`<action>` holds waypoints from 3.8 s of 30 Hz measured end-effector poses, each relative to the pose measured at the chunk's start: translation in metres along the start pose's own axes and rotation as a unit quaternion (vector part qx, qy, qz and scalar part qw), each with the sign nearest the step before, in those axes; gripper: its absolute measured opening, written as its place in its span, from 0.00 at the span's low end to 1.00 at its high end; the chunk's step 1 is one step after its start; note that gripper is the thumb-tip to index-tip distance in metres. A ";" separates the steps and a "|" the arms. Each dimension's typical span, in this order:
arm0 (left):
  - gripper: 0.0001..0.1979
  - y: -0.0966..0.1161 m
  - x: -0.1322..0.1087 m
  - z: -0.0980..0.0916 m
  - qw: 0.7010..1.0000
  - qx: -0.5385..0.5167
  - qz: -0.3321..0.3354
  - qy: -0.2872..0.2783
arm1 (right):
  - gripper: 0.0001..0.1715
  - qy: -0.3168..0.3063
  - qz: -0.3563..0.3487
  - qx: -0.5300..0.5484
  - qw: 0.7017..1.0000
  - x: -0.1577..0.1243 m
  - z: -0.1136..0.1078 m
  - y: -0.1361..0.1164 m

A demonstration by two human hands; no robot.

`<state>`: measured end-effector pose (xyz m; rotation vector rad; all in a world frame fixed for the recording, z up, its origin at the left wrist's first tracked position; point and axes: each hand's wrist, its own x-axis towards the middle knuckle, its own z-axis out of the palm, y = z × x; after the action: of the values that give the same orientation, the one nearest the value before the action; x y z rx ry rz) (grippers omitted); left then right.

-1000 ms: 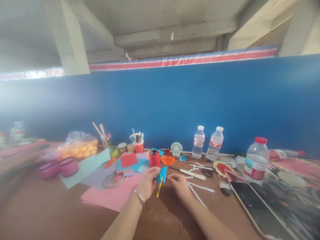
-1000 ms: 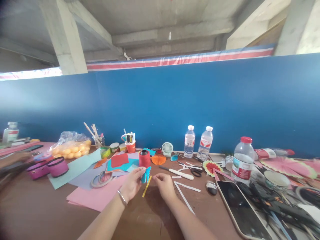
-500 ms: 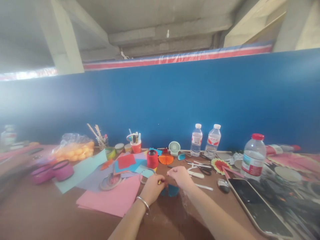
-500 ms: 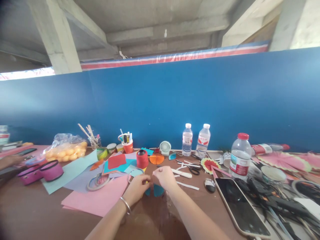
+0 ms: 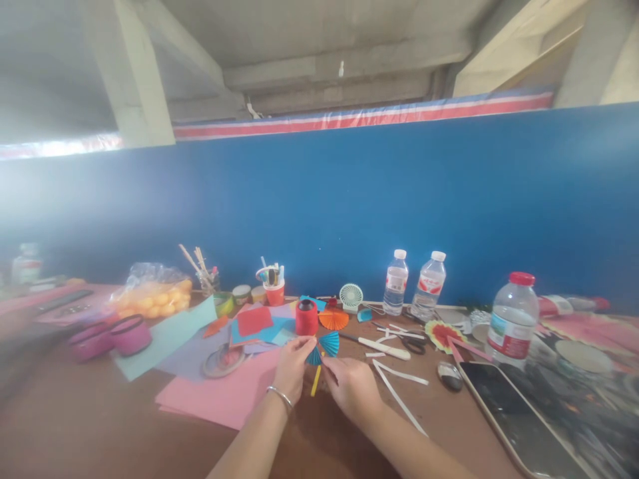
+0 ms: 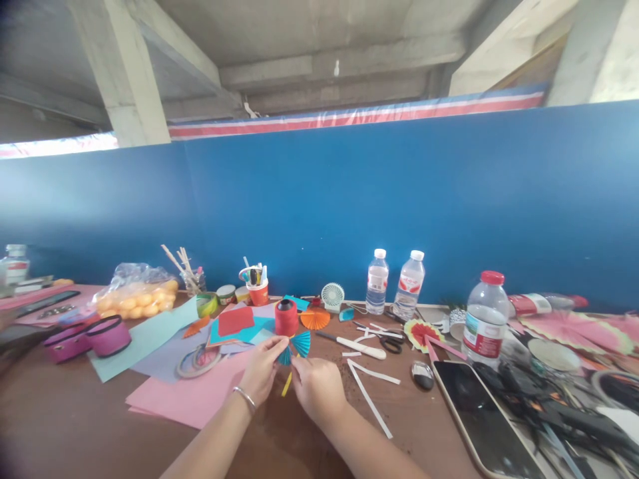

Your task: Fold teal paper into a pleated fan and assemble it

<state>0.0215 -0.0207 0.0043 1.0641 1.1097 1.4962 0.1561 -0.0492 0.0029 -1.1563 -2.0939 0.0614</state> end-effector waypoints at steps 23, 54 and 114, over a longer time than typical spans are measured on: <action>0.06 0.025 -0.012 0.007 0.885 0.353 0.217 -0.212 | 0.10 -0.016 0.349 0.510 0.786 0.024 0.001 0.040; 0.07 0.023 -0.010 0.002 0.900 0.367 0.156 -0.179 | 0.06 -0.013 0.352 0.593 0.724 0.025 0.001 0.049; 0.01 0.014 -0.003 0.000 0.926 -0.235 -0.269 -0.123 | 0.09 0.007 0.260 0.483 0.836 0.021 0.012 0.033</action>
<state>0.0191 -0.0256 0.0173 0.5306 0.7282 1.0678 0.1655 -0.0100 -0.0061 -0.9844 -1.3175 1.2103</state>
